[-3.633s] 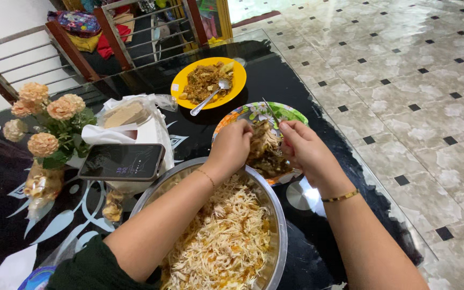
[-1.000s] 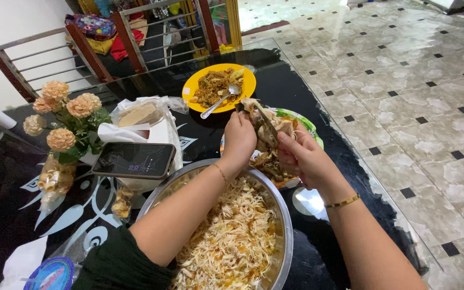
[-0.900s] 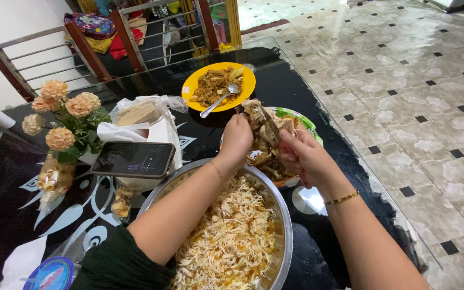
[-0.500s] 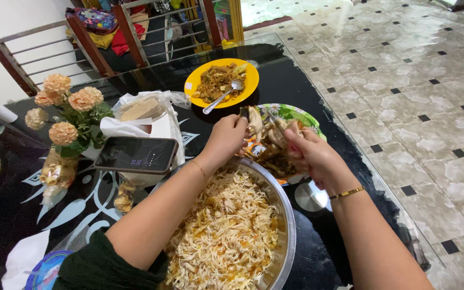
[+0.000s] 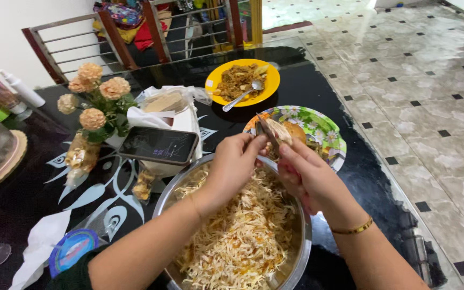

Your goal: The person shreds cooked chicken by hand and with a small knife, placing the shredded pieces into a large bowl of rice.

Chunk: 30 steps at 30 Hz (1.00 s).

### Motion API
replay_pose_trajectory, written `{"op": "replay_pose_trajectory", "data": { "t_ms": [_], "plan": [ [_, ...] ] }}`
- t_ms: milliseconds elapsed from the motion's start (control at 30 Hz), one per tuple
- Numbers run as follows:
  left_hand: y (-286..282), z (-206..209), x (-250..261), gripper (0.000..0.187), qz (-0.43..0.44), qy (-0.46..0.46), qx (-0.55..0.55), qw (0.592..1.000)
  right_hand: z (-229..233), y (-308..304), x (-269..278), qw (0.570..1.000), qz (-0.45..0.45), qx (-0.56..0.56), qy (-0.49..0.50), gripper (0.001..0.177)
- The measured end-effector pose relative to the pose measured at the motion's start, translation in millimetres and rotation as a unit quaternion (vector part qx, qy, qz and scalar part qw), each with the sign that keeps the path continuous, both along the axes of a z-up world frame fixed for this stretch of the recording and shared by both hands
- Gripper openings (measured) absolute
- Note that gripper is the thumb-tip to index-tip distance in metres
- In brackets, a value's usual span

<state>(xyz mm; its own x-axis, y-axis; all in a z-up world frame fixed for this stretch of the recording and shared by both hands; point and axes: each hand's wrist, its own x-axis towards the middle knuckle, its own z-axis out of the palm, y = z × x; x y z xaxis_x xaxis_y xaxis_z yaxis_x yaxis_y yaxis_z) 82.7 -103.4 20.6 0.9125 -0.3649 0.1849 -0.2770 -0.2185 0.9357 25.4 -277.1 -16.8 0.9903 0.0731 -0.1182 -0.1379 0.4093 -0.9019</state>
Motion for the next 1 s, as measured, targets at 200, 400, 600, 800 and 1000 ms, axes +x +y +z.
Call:
{"op": "replay_pose_trajectory", "data": {
  "t_ms": [200, 400, 600, 800, 1000],
  "plan": [
    [21.5, 9.9, -43.3, 0.035, 0.040, -0.094, 0.062, 0.993, -3.9, 23.2, -8.2, 1.000, 0.017, -0.020, 0.000, 0.029],
    [33.2, 6.5, -55.8, 0.033, 0.069, -0.140, 0.151, 0.976, 13.5, 36.3, -31.1, 0.907, -0.066, -0.349, -0.228, 0.044],
    [42.1, 9.8, -57.5, 0.035, 0.045, -0.018, 0.095, 0.994, 23.7, 48.9, -41.0, 0.847, -0.103, -0.476, -0.214, 0.036],
    [37.3, 14.5, -77.8, 0.039, 0.031, 0.030, 0.196, 0.980, 15.2, 54.1, -34.9, 0.734, -0.207, -0.571, -0.303, 0.048],
    [54.0, 7.9, -64.4, 0.037, 0.030, -0.096, 0.285, 0.953, 0.0, 20.6, -13.0, 0.881, -0.067, -0.444, -0.147, 0.045]
  ]
}}
